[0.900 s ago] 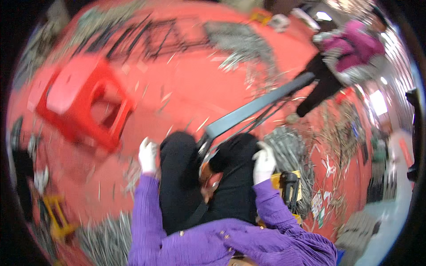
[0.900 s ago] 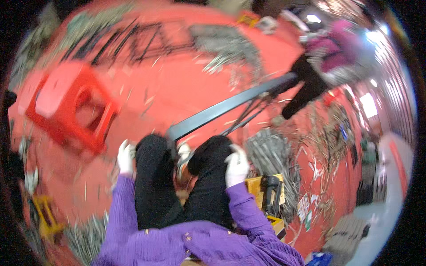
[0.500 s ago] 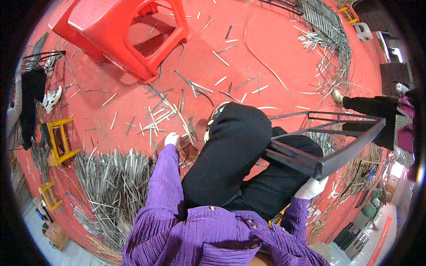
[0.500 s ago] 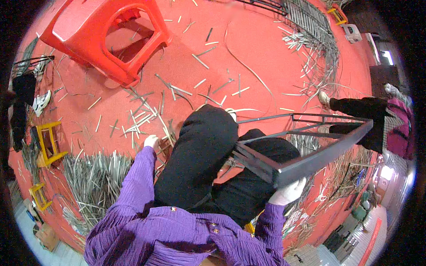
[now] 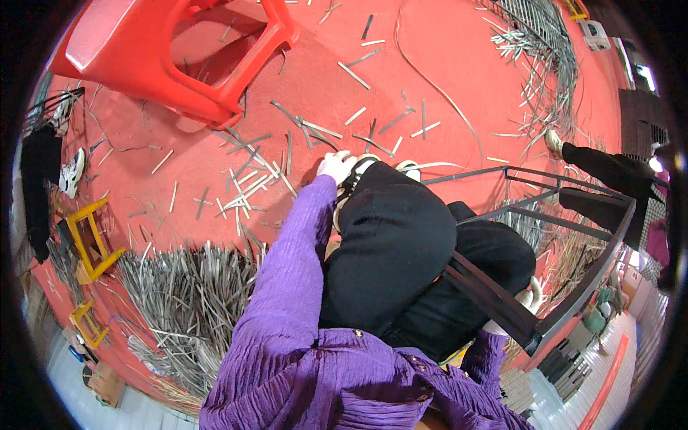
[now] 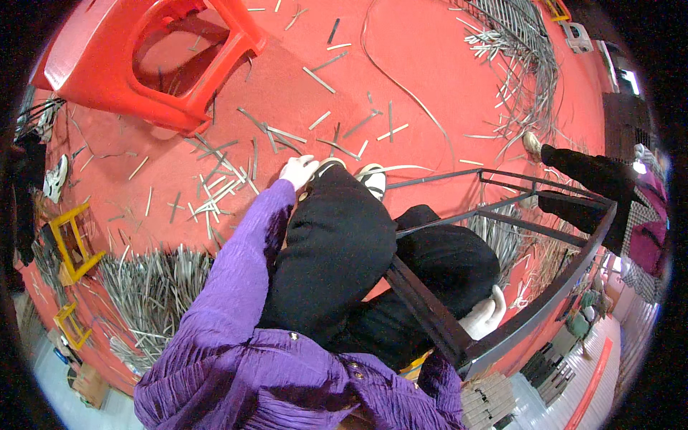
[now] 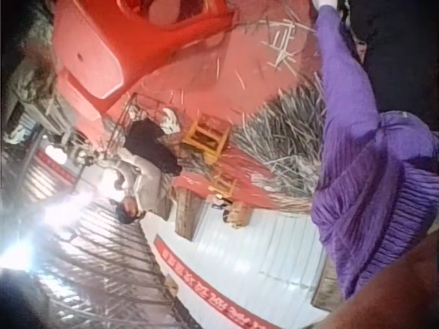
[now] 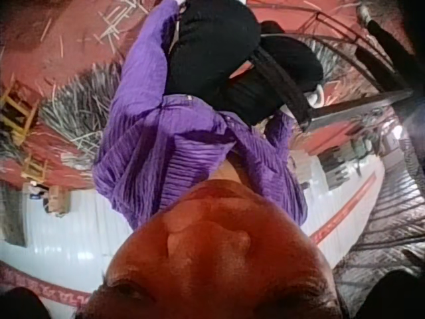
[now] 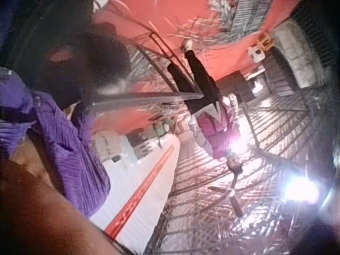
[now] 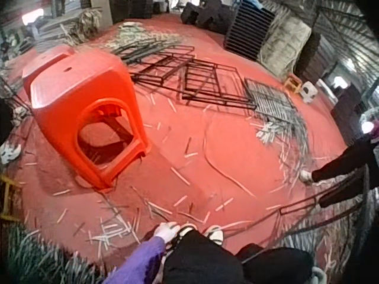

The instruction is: The person assembles a metal frame by hand, wrapping a flexible strip around a corner and securing it with a staple gun. They then use pliers to trim the excess strip and continue wrapping and stapling along the frame.

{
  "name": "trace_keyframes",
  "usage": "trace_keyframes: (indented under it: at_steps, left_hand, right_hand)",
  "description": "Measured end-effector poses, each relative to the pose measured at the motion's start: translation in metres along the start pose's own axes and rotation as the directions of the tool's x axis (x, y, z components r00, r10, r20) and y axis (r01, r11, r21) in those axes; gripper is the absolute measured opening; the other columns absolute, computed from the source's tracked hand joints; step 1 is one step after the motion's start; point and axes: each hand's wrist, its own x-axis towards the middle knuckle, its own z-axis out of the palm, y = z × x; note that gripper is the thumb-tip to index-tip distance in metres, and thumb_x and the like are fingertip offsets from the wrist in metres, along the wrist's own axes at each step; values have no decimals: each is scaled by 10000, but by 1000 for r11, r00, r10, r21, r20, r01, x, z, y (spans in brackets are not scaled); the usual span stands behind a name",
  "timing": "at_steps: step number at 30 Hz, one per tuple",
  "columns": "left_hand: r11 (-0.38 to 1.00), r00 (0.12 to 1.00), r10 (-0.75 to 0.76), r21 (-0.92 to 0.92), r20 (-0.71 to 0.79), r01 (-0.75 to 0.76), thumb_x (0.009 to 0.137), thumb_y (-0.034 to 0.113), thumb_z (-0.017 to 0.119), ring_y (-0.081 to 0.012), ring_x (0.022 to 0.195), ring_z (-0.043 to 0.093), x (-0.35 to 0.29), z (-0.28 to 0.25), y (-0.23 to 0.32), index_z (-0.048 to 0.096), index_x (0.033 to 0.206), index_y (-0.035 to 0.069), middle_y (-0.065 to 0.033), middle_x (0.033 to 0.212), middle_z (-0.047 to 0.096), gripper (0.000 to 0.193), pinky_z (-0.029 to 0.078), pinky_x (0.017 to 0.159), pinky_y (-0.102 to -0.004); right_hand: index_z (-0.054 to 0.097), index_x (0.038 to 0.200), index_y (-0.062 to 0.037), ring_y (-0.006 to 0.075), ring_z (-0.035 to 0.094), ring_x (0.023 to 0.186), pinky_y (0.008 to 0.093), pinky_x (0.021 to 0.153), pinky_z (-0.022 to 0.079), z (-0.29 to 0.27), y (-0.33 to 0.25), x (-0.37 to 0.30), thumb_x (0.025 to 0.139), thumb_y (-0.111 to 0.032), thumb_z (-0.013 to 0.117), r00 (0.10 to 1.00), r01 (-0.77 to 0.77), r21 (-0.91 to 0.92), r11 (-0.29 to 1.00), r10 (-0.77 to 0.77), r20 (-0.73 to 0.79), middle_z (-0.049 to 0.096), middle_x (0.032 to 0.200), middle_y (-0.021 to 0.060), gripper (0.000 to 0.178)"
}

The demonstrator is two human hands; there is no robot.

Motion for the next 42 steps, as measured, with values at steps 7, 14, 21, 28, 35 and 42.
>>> trace_keyframes:
  at_steps: [7, 14, 21, 28, 35, 42]
  left_hand:
    - [956, 970, 76, -259, -229, -137, 905, 273, 555, -303, 1037, 611, 25, 18, -22, 651, 1174, 36, -172, 1111, 646, 371, 477, 899, -377]
    - [355, 974, -60, -917, -216, -182, 873, 52, 675, -195, 844, 660, -13, -36, -33, 596, 1164, -25, -104, 1003, 685, 311, 534, 699, -303]
    - [593, 946, 275, -745, -169, -306, 911, 103, 652, -156, 911, 618, -131, -157, 74, 425, 1368, -36, -97, 1082, 601, 529, 525, 775, -287]
    - [513, 812, 539, -677, -225, -528, 957, 114, 610, -139, 871, 641, -309, -203, 223, 577, 1186, -8, -74, 975, 656, 262, 516, 786, -266]
    - [490, 483, 811, -67, -331, -869, 920, 133, 651, -121, 949, 600, -417, -173, 292, 701, 1029, 3, -41, 1043, 653, 177, 451, 870, -249]
    - [390, 413, 842, -137, -349, -911, 837, 15, 725, -122, 916, 642, -390, -154, 298, 707, 942, -27, -89, 1112, 673, 114, 533, 792, -261]
  right_hand:
    - [619, 1172, -29, 62, 492, 808, 220, 740, 393, -9, 10, 2, 967, -220, 510, 996, 43, 14, 999, -43, 75, 604, 972, 3, 301]
    - [571, 1275, -21, 121, 566, 766, 252, 707, 466, -7, 2, -9, 1007, -160, 477, 956, -283, 376, 882, 291, 36, 625, 903, 52, 316]
    - [525, 1335, -25, 111, 520, 770, 240, 726, 439, -95, 73, -26, 975, -113, 507, 974, -223, 105, 969, 226, -9, 574, 897, 38, 371]
    - [476, 1358, 5, 385, 527, 1149, 437, 1019, 408, -209, 217, -69, 863, -254, 611, 920, -387, -803, 454, 244, -306, 544, 1240, 248, 575]
    - [635, 1118, -62, 393, 638, 984, 483, 871, 507, -192, 236, -81, 749, -241, 714, 896, -373, -762, 530, 420, -147, 634, 1078, 202, 417]
    - [576, 1123, -38, 374, 648, 869, 434, 801, 510, -199, 252, -23, 712, -153, 667, 831, -398, -682, 614, 557, 16, 650, 934, 196, 437]
